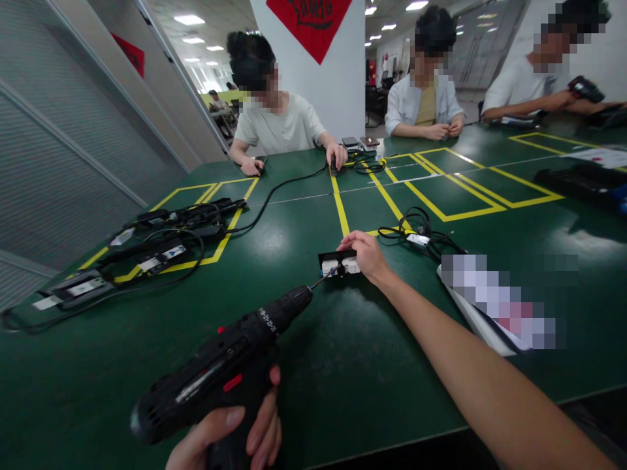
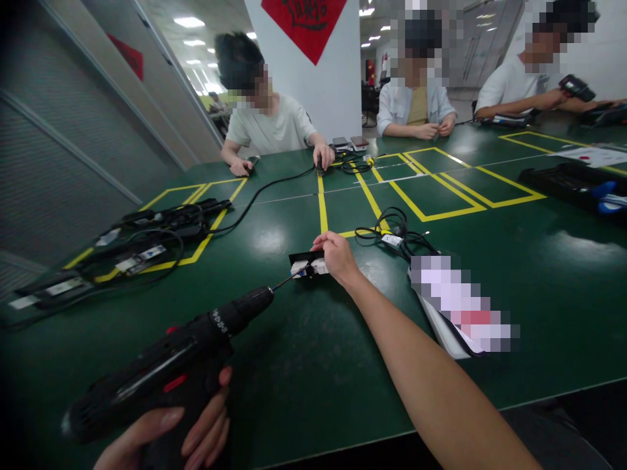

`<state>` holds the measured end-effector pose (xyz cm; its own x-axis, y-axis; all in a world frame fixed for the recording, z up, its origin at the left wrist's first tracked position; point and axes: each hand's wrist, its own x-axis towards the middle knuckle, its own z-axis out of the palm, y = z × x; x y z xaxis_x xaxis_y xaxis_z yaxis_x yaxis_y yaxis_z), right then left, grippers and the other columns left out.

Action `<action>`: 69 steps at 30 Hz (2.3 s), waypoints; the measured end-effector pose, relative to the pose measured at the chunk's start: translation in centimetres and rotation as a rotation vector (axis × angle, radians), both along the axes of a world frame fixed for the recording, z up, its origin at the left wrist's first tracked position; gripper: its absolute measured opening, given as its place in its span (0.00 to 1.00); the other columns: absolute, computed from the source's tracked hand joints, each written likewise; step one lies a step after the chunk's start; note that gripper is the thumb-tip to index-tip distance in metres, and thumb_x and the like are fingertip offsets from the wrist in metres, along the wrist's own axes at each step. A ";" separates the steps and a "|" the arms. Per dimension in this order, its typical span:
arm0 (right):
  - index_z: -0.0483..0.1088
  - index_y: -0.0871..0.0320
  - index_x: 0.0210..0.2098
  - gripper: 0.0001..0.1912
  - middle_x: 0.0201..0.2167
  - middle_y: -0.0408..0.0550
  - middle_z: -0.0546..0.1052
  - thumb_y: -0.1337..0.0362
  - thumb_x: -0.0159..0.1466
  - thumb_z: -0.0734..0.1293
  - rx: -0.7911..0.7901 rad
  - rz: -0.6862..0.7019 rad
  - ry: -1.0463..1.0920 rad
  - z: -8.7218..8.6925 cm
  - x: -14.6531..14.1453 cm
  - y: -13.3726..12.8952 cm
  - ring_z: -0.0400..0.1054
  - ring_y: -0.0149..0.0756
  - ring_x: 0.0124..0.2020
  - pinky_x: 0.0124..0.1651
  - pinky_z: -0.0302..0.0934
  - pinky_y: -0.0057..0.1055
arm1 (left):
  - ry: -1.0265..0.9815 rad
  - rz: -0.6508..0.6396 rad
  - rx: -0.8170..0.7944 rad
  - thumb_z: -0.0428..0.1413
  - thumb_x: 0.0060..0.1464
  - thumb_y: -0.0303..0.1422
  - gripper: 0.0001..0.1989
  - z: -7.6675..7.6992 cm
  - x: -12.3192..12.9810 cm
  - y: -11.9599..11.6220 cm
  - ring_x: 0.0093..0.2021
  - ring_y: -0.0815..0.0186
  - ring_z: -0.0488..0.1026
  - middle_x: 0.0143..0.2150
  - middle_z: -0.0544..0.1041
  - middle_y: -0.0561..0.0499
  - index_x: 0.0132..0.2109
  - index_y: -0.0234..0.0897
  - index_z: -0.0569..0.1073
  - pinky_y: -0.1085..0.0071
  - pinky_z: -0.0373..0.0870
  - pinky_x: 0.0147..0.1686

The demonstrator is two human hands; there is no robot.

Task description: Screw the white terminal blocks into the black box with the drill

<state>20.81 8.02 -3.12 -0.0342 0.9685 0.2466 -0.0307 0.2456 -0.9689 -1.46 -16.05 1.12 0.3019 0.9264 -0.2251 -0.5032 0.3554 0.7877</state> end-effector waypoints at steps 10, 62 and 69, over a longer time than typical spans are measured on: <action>0.69 0.57 0.27 0.12 0.25 0.45 0.77 0.70 0.53 0.55 0.007 0.008 -0.002 0.2 -0.2 -0.5 0.71 0.37 0.29 0.34 0.64 0.32 | -0.030 -0.002 -0.021 0.49 0.53 0.35 0.16 0.0 -0.1 -0.3 0.17 0.67 0.64 0.20 0.65 0.53 0.47 0.31 0.66 0.65 0.64 0.23; 0.69 0.57 0.27 0.13 0.23 0.45 0.76 0.71 0.54 0.54 0.002 -0.111 -0.133 0.2 -0.3 -0.1 0.71 0.35 0.27 0.30 0.63 0.30 | -0.021 -0.004 -0.015 0.49 0.53 0.35 0.15 0.1 -0.2 -0.2 0.17 0.66 0.64 0.20 0.65 0.53 0.46 0.31 0.66 0.65 0.63 0.23; 0.68 0.58 0.27 0.14 0.25 0.46 0.76 0.72 0.55 0.52 0.014 -0.121 -0.197 0.3 -0.4 -0.2 0.72 0.34 0.28 0.30 0.63 0.27 | -0.014 -0.008 -0.009 0.48 0.52 0.35 0.15 -0.1 -0.2 -0.3 0.17 0.67 0.64 0.20 0.65 0.53 0.46 0.32 0.66 0.65 0.63 0.23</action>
<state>20.41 7.81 -2.80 0.0330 0.9651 0.2598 0.1894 0.2492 -0.9497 -1.69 -16.31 1.02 0.3126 0.9219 -0.2290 -0.5115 0.3665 0.7772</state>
